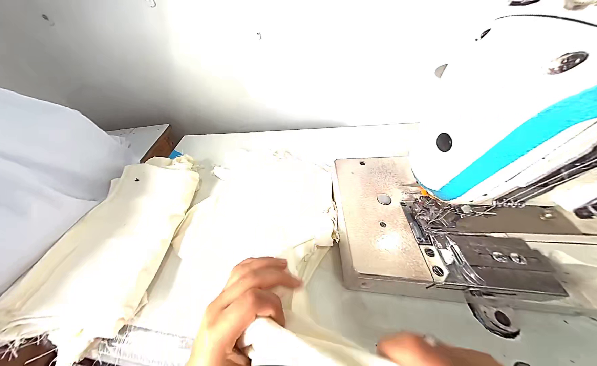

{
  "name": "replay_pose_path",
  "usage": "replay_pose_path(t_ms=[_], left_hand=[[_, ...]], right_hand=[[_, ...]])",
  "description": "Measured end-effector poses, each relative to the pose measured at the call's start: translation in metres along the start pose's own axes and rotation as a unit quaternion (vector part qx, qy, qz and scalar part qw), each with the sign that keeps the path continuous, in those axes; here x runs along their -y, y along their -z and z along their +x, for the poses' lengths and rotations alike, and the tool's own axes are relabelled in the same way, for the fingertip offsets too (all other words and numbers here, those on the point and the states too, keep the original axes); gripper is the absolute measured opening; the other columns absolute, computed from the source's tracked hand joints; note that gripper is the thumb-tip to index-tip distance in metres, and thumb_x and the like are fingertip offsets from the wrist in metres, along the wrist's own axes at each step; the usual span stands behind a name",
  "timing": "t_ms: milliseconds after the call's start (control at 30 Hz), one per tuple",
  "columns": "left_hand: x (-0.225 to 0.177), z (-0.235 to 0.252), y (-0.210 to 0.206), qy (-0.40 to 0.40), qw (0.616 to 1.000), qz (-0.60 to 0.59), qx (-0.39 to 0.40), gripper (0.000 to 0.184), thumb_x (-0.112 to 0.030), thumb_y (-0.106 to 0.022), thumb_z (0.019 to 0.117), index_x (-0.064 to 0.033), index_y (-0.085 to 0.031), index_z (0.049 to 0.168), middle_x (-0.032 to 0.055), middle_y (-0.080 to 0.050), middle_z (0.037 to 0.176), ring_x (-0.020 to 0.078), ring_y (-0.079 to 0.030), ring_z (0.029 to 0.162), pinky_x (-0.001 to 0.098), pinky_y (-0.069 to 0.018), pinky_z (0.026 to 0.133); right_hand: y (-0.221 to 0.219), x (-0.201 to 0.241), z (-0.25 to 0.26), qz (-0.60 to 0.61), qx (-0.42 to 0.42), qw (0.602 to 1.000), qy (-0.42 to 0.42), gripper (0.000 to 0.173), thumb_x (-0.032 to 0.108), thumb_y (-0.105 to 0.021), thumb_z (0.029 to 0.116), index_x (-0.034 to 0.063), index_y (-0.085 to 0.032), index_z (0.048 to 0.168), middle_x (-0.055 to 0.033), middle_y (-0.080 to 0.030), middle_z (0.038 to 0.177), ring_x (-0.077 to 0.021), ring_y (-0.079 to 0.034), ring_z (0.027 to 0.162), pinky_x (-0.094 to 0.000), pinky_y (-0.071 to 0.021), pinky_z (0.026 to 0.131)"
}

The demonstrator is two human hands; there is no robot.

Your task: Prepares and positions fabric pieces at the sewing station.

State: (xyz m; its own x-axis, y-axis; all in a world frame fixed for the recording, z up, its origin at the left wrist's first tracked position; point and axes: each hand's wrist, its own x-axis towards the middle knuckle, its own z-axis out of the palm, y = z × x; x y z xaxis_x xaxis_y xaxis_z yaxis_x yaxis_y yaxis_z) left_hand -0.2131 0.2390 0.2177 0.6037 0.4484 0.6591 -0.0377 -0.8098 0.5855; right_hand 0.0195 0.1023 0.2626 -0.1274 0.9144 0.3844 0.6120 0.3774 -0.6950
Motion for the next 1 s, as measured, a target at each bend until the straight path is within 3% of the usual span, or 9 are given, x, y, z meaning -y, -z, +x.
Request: replay_pose_path(t_ms=[133,267,333,367,433,533,667,733,1000], left_hand=[[-0.046,0.011,-0.002,-0.009,0.999,0.031,-0.006,0.026,-0.031,-0.056,0.103,-0.007,-0.059,0.093,0.0067,-0.064,0.079,0.0114,-0.065,0.078,0.0231,-0.0538,0.073],[-0.053,0.044,0.013,-0.055,0.895,0.443,0.016,0.05,-0.052,-0.042,0.0986,-0.0093,-0.066,0.089,0.0097,-0.067,0.073,0.0227,-0.064,0.066,0.0381,-0.0488,0.056],[-0.028,0.072,0.009,-0.083,0.85,0.519,0.024,0.049,-0.049,-0.05,0.087,-0.0053,-0.072,0.091,0.0147,-0.072,0.085,0.0328,-0.07,0.077,0.0515,-0.0521,0.064],[-0.023,0.081,0.003,-0.04,0.845,0.531,0.054,0.051,-0.044,-0.059,0.0839,-0.0009,-0.072,0.107,0.0217,-0.072,0.108,0.0425,-0.069,0.101,0.0633,-0.0502,0.085],[-0.027,0.077,-0.017,0.062,0.861,0.498,0.084,0.06,-0.037,-0.073,0.0916,0.0028,-0.061,0.135,0.0288,-0.057,0.142,0.0507,-0.05,0.135,0.0722,-0.0325,0.112],[-0.048,0.021,-0.07,0.051,0.927,0.371,-0.007,0.029,-0.029,-0.067,0.0968,-0.0031,-0.071,0.108,0.0122,-0.073,0.101,0.0228,-0.071,0.09,0.0394,-0.0598,0.076],[-0.062,-0.035,-0.142,0.114,0.969,0.212,-0.06,0.04,-0.042,-0.073,0.0926,-0.0027,-0.068,0.097,0.0082,-0.068,0.083,0.0077,-0.063,0.07,0.0194,-0.0537,0.063],[-0.056,-0.044,-0.162,0.121,0.967,0.187,-0.126,0.032,-0.029,-0.073,0.0903,0.0015,-0.068,0.099,0.008,-0.068,0.084,0.0023,-0.063,0.072,0.0139,-0.0538,0.066],[-0.054,-0.048,-0.165,0.184,0.941,-0.163,-0.233,0.011,-0.017,-0.084,0.0828,-0.0113,-0.074,0.087,-0.0063,-0.074,0.087,0.0004,-0.07,0.076,0.0177,-0.0609,0.069]], right_hand=[[0.015,-0.021,-0.025,-0.008,-0.086,0.996,0.003,0.021,0.015,-0.062,0.095,0.0,-0.074,0.102,-0.0207,-0.064,0.1,-0.0219,-0.06,0.099,-0.0272,-0.0479,0.089],[0.014,-0.028,-0.05,0.033,-0.11,0.993,-0.028,0.02,0.0,-0.06,0.0934,-0.0024,-0.074,0.107,-0.0176,-0.073,0.095,-0.0181,-0.069,0.09,-0.0261,-0.0558,0.082],[-0.001,-0.044,-0.054,0.094,-0.104,0.988,-0.06,0.018,0.0,-0.062,0.0921,-0.0046,-0.074,0.105,-0.0144,-0.075,0.093,-0.013,-0.071,0.083,-0.0255,-0.0584,0.076],[-0.012,-0.057,-0.054,0.123,-0.113,0.983,-0.074,0.017,0.004,-0.064,0.0928,-0.0031,-0.074,0.104,-0.0108,-0.074,0.091,-0.0086,-0.069,0.078,-0.0227,-0.0576,0.071],[-0.031,-0.083,-0.054,0.181,-0.136,0.969,-0.098,0.017,0.014,-0.065,0.0951,0.002,-0.074,0.103,-0.0015,-0.074,0.086,0.0005,-0.066,0.072,-0.0162,-0.0549,0.064],[-0.038,-0.095,-0.055,0.279,-0.132,0.938,-0.16,0.017,0.021,-0.066,0.0963,0.0063,-0.073,0.103,0.0042,-0.073,0.087,0.0018,-0.066,0.073,-0.0153,-0.055,0.064],[-0.033,-0.078,-0.061,0.432,-0.1,0.88,-0.171,0.013,0.015,-0.062,0.1,0.0053,-0.069,0.104,0.0031,-0.073,0.088,-0.0048,-0.071,0.076,-0.0232,-0.062,0.071],[-0.036,-0.073,-0.066,0.483,-0.098,0.859,-0.138,0.014,0.014,-0.059,0.1016,0.006,-0.07,0.104,0.0015,-0.074,0.093,-0.0081,-0.073,0.084,-0.0271,-0.0623,0.079],[-0.065,-0.087,-0.091,0.2,-0.162,0.966,0.0,0.03,0.025,-0.077,0.0906,0.0006,-0.072,0.107,-0.0032,-0.075,0.099,-0.0024,-0.071,0.092,-0.0202,-0.0604,0.083]])
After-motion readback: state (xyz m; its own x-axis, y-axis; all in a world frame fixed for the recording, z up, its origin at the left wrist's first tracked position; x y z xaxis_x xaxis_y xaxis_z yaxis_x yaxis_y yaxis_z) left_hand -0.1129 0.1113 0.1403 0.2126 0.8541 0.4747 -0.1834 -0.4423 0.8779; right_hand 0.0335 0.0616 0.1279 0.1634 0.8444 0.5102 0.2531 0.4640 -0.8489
